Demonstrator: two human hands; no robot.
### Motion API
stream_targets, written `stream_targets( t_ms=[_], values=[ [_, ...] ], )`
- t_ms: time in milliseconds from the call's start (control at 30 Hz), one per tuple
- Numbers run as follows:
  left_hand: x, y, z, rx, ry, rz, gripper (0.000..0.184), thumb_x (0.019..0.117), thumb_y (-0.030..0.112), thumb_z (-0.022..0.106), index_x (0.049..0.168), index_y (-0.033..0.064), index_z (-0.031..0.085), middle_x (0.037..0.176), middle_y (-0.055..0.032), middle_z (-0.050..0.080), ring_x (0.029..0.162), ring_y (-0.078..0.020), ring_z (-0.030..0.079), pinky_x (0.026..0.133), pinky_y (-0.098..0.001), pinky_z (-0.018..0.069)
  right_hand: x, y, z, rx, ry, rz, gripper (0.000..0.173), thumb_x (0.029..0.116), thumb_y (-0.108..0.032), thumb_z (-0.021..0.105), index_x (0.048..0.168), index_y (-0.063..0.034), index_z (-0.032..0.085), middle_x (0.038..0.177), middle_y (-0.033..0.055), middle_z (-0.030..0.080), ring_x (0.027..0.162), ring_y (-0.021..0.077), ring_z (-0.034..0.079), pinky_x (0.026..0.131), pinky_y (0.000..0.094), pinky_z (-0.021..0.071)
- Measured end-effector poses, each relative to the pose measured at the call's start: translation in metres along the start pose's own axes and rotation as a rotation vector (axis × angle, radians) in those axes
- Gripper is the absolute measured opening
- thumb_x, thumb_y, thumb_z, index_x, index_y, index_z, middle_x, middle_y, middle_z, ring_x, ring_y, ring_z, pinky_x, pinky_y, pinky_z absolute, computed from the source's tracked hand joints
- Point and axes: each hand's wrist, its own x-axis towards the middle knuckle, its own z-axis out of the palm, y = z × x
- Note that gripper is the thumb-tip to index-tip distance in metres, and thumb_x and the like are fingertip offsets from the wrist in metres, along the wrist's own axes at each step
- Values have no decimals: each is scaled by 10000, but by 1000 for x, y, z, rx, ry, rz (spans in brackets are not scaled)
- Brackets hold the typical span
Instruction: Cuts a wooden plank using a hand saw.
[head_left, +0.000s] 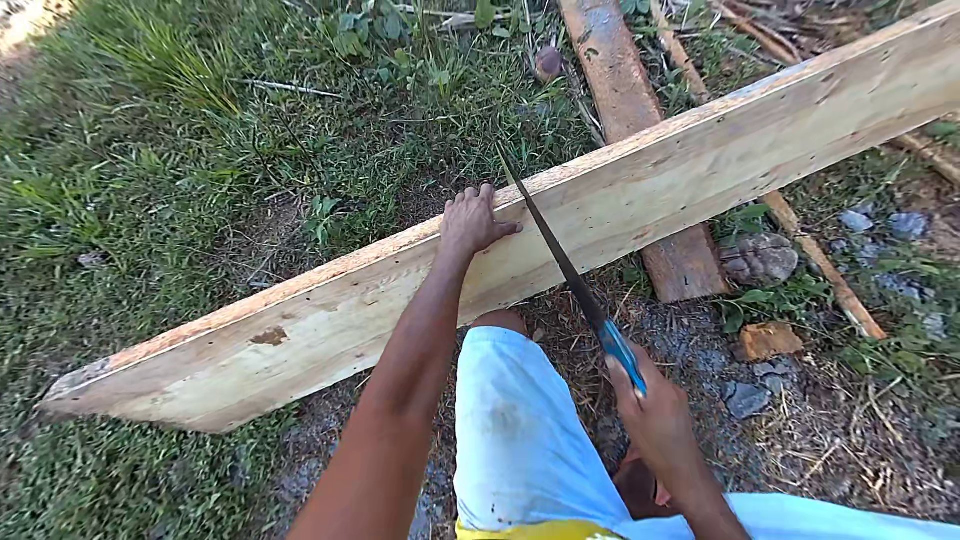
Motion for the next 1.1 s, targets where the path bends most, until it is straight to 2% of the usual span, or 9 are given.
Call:
stream_targets(
  t_ms=[133,200,300,400,567,733,933,1033,1100],
  values=[
    [0,4,0,-8,-16,-9,939,738,784,712,1373,110,551,1247,-205,632,1183,-393,604,970,-589,485,-58,17,-27,20,28,16,444,1044,-335,544,1338,-23,659,802,94,735,564,125,649,527,349,565],
    [-4,8,-3,5,-8,-21,941,739,782,712,1380,113,547,1256,-207,624,1190,-392,598,978,-585,476,-16,9,-5,7,26,-15,467,1053,-361,519,1339,-16,652,756,107,711,567,183,653,529,404,562],
    [-18,15,1,5,3,-33,950,743,775,712,1408,121,531,1275,-211,611,1203,-394,590,992,-585,467,104,-17,60,137,-34,-38,431,1081,-312,505,1368,-3,591,826,191,690,704,331,681,683,540,567],
    [-13,11,0,-2,34,-13,956,730,785,710,1391,115,543,1255,-200,622,1188,-383,600,988,-580,471,148,-13,103,234,50,-105,433,1077,-322,538,1442,-93,569,864,165,704,697,290,679,674,500,578],
    [-19,15,2,-4,41,-7,937,727,779,719,1372,119,557,1237,-185,632,1173,-371,606,971,-572,477,139,-37,58,225,-85,-67,466,1068,-329,568,1496,-150,522,940,160,707,722,278,675,688,499,575],
    [-27,17,6,14,64,-2,917,732,788,708,1344,118,574,1190,-165,648,1138,-362,618,949,-548,489,137,-69,20,157,-72,-143,506,1079,-378,516,1549,-201,450,851,124,680,620,250,631,580,475,549],
    [-31,18,3,-16,36,15,879,737,775,717,1321,133,576,1165,-148,669,1129,-351,632,938,-559,492,64,-45,1,18,-9,-139,430,1087,-336,463,1443,-114,562,702,64,636,545,185,592,535,407,534],
    [-17,13,0,-27,13,2,889,736,766,726,1338,132,566,1180,-163,667,1140,-356,629,955,-568,479,-9,-21,-37,-3,37,-83,457,1064,-332,461,1392,-53,616,725,48,668,517,123,585,477,349,526],
    [-12,12,-1,-40,3,-2,891,733,757,736,1337,123,565,1181,-174,664,1146,-367,625,965,-583,472,-52,-11,-58,17,35,-59,459,1065,-326,476,1361,-9,627,827,96,713,590,110,631,533,322,556]
  ],
)
